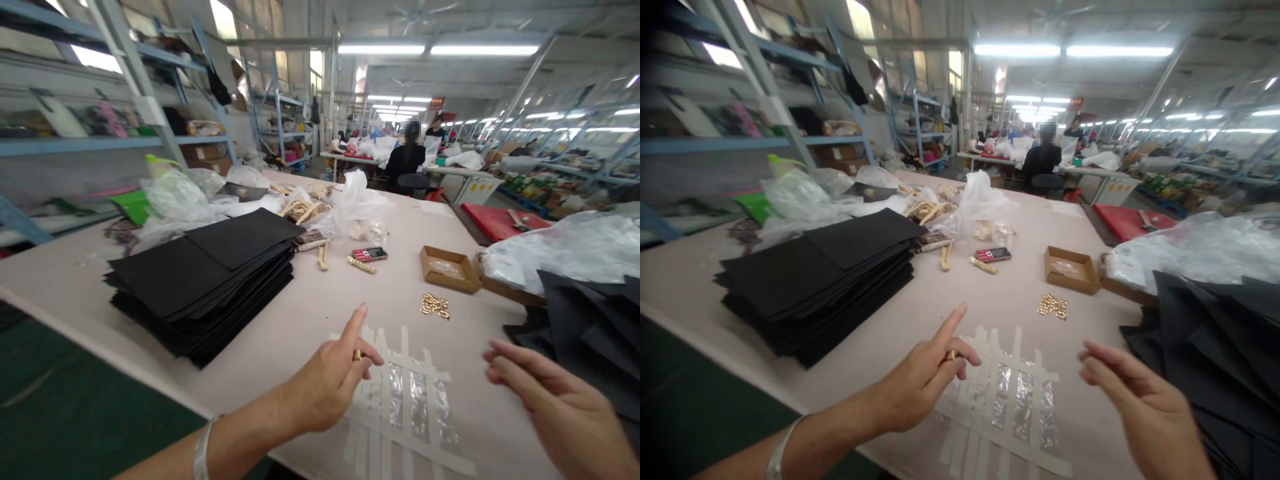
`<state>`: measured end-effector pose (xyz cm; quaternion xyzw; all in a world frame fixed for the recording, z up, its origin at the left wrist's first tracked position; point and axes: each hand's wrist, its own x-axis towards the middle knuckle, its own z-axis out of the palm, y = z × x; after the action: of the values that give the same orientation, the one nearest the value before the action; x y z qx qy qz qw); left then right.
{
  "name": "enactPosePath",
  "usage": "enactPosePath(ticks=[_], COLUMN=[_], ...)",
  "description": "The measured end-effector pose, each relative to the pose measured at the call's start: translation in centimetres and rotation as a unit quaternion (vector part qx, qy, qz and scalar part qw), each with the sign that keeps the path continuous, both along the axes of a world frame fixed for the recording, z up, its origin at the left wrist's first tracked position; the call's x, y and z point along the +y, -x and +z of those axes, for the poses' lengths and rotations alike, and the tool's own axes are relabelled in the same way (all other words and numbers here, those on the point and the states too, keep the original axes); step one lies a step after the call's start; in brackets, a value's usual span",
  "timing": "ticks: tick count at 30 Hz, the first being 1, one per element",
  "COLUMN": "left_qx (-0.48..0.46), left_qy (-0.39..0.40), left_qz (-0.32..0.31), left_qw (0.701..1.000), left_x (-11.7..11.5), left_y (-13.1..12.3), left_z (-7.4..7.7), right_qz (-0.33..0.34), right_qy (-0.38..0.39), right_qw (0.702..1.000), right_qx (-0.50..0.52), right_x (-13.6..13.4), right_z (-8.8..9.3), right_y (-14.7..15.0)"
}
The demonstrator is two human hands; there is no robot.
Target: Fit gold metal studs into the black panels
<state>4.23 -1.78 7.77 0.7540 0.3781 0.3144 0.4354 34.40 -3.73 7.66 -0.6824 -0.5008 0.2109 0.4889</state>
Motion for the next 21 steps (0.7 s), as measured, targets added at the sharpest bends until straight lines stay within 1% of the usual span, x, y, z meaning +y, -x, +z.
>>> enactPosePath(ticks=[1, 2, 4, 5, 7, 9, 12, 15, 17, 21], left_qx=[0.006, 0.013, 0.020, 0.021, 0.023, 0.024, 0.029, 0.030, 0.027, 0.043], left_qy=[-0.008, -0.016, -0.050, -0.075, -0.124, -0.158, -0.190, -0.199, -0.194, -0.224], left_qz=[-0.001, 0.001, -0.002, -0.004, -0.003, 0.006, 0.018, 0.029, 0.021, -0.009], left_qw=[1.000, 1.000, 0.999, 0.997, 0.992, 0.987, 0.981, 0.979, 0.980, 0.974], left_x=[-0.1, -0.2, -0.5, -0.7, -0.9, -1.2, -1.5, -1.7, -1.8, -2.0], left_y=[0.2, 0.5, 1.0, 1.4, 2.0, 2.6, 3.3, 3.8, 4.2, 4.8], left_z=[0.0, 0.0, 0.0, -0.1, -0.4, -0.8, -1.4, -1.8, -2.1, -2.7], right_qz=[0.072, 0.148, 0.261, 0.296, 0.321, 0.307, 0.290, 0.321, 0.337, 0.326], right_qy=[0.015, 0.029, 0.009, -0.006, -0.035, -0.050, -0.058, -0.038, -0.024, -0.018], right_qw=[0.997, 0.988, 0.964, 0.953, 0.942, 0.945, 0.946, 0.937, 0.931, 0.931], right_qx=[-0.006, -0.021, -0.059, -0.071, -0.087, -0.102, -0.131, -0.135, -0.138, -0.165], right_x=[0.0, -0.1, -0.4, -0.5, -0.7, -0.6, -0.4, -0.3, -0.4, -0.8], right_z=[-0.1, 0.0, 0.7, 1.1, 1.5, 1.5, 1.1, 1.0, 1.1, 1.2], right_y=[3.0, 6.1, 11.4, 13.5, 16.3, 17.8, 18.5, 18.8, 19.1, 19.7])
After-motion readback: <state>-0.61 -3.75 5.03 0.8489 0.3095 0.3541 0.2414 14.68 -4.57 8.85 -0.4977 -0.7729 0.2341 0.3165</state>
